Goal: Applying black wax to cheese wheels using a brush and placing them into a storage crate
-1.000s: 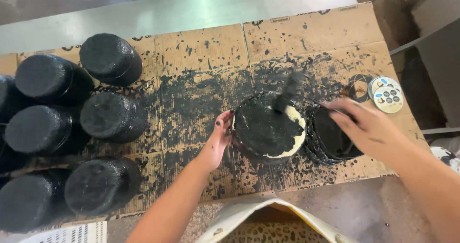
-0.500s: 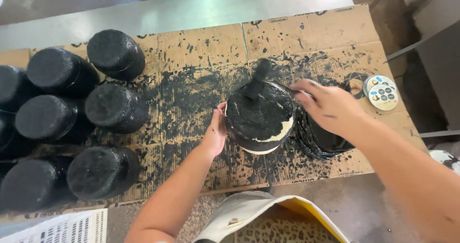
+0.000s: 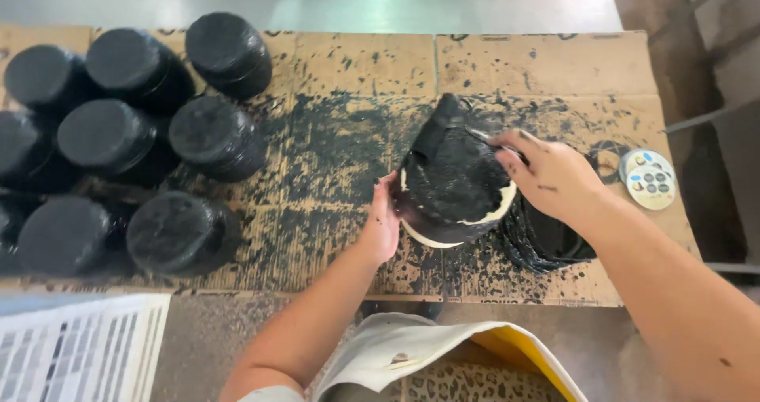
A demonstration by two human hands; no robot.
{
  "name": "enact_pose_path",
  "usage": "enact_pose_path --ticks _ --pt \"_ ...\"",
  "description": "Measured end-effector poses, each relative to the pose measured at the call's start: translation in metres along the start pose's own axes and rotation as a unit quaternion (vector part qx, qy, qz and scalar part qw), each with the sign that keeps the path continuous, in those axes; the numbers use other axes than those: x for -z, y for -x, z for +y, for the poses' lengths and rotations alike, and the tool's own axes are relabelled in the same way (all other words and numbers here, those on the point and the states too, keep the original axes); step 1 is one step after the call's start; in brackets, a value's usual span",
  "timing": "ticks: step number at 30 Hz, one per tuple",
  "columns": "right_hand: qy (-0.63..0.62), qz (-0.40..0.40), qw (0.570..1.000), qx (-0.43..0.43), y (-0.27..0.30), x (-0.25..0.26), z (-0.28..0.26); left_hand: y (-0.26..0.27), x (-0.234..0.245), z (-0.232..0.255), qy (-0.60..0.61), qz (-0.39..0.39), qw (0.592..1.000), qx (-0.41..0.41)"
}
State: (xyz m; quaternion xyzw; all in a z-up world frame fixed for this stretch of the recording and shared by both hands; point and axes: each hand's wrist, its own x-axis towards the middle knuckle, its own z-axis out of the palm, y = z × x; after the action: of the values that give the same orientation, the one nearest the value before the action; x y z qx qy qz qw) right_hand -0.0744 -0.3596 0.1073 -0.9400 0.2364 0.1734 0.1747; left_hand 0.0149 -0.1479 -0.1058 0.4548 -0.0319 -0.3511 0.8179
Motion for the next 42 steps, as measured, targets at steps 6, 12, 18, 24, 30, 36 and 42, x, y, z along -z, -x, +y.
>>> enact_pose_path --ticks 6,12,18,24,30,36,42 --pt "0.125 -0.046 0.991 -0.024 0.022 0.024 -0.011 0.001 0.029 -0.010 0.040 -0.041 0.998 0.008" --pt "0.226 -0.063 0.971 0.032 0.007 0.027 -0.039 0.031 0.045 0.002 -0.023 -0.029 0.999 0.031" --pt "0.409 -0.090 0.906 0.066 -0.016 0.014 -0.087 0.031 0.075 -0.029 -0.022 0.052 0.996 0.065" --pt "0.456 -0.043 0.886 0.072 0.013 0.038 -0.060 0.044 0.099 -0.026 -0.003 0.074 0.994 0.082" --pt "0.556 -0.069 0.819 0.124 0.018 -0.008 -0.072 0.048 0.098 -0.003 -0.009 0.058 0.994 0.097" --pt "0.554 0.166 0.788 0.213 0.090 -0.052 0.020 0.042 0.111 0.000 0.012 0.036 0.994 0.102" --pt "0.524 0.113 0.827 0.170 0.097 -0.102 0.076 0.035 0.120 0.005 -0.007 0.018 0.992 0.125"
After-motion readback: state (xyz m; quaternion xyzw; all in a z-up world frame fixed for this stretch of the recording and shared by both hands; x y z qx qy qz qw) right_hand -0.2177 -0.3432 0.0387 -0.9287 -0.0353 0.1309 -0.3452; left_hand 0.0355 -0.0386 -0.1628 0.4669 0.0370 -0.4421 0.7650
